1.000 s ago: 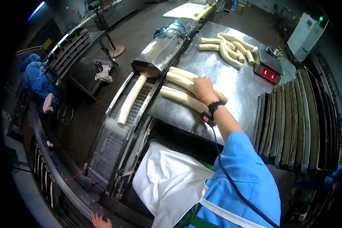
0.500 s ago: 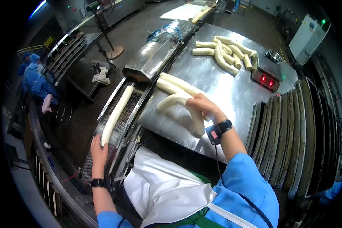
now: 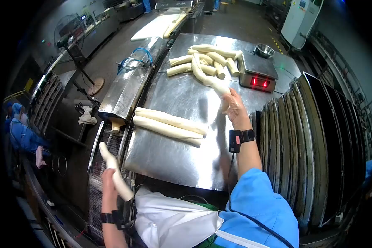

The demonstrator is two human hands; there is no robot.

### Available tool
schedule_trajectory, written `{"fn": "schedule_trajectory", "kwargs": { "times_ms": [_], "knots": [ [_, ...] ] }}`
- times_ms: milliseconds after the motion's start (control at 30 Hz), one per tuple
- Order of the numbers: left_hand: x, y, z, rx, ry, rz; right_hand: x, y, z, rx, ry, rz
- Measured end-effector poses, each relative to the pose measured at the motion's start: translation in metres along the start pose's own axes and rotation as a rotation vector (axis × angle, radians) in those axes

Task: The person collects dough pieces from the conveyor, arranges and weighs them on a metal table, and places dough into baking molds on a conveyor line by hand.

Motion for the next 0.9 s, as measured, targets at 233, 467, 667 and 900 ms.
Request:
{"fn": "schedule_trajectory", "kwargs": {
  "times_ms": [233,467,667,900],
  "knots": [
    [-0.034,-0.190,0.037,-0.452,0.012,-0.372,0.028,0.047,-0.050,0.126,0.059,-0.477],
    [-0.044,-0.187,0.073,-0.579,-0.700,-1.454,-0.046,0.066,-0.106,0.515,0.392,-0.295],
    [-0.027,-0.203,0.045,-0.502,-0.787,-1.577,-0.120,0.085,-0.176,0.926,0.793,0.611],
    [-0.020,-0.205,0.030,-0.621,-0.761,-1.653,-0.046,0.141,-0.215,0.677,0.477,1.217]
  ]
}}
Point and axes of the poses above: each hand's wrist, its own z-axis away from the middle knuckle, its own y-axis out of the back of the hand, x = y × z, the point moved 5 cm from there along -z, towards the middle knuckle, and after that the axes turned 9 degrees about y, right-handed, at the moved point
